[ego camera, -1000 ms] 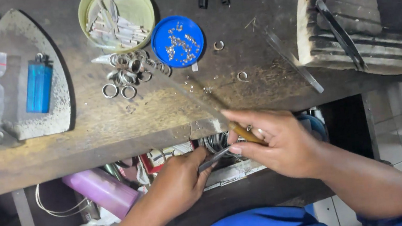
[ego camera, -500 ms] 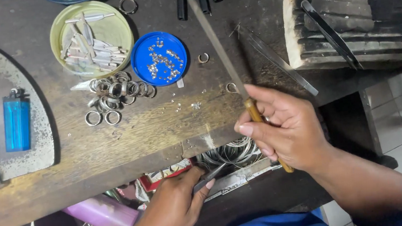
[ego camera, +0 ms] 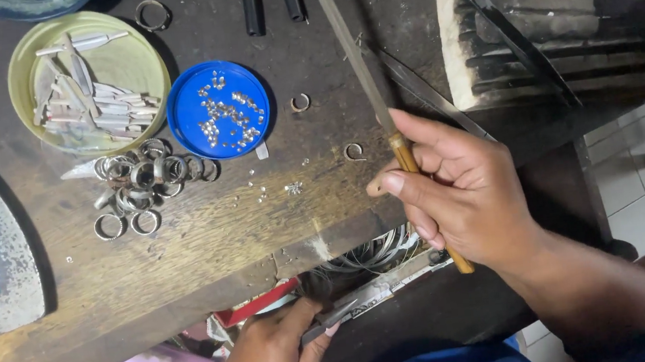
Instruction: The person is using a metal file to smooth and shape small metal rings and components on a jewelry workbench.
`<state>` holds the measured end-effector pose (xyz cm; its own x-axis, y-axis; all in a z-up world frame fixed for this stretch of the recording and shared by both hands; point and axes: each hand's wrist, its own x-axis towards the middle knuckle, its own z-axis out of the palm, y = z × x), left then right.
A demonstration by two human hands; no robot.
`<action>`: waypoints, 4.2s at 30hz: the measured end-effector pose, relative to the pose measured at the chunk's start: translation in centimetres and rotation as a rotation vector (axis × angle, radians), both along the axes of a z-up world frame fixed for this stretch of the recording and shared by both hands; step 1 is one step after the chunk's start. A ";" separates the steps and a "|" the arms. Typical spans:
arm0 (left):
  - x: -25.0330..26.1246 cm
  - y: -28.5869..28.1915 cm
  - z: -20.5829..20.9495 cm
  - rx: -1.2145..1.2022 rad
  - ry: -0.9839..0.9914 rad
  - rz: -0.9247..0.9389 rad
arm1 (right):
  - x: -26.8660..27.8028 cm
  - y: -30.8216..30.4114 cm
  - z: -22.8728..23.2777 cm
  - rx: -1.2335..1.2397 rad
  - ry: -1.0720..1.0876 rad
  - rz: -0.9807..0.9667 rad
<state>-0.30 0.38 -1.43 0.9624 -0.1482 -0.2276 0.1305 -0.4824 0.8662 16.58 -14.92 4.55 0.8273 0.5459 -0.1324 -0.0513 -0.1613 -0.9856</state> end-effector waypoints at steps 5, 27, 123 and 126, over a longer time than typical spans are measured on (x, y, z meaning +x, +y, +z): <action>0.0 -0.3 0.0 0.005 -0.067 -0.013 | -0.1 -0.1 -0.1 0.008 -0.013 -0.001; -0.8 -0.2 0.0 0.071 -0.076 -0.102 | 0.1 5.3 0.8 -0.236 -0.534 0.322; 3.6 2.2 5.5 -0.088 -0.104 0.690 | 1.6 -1.1 -0.4 0.104 0.237 0.314; 3.6 2.3 5.4 -0.101 -0.104 0.693 | 1.7 -1.0 -0.4 0.120 0.224 0.320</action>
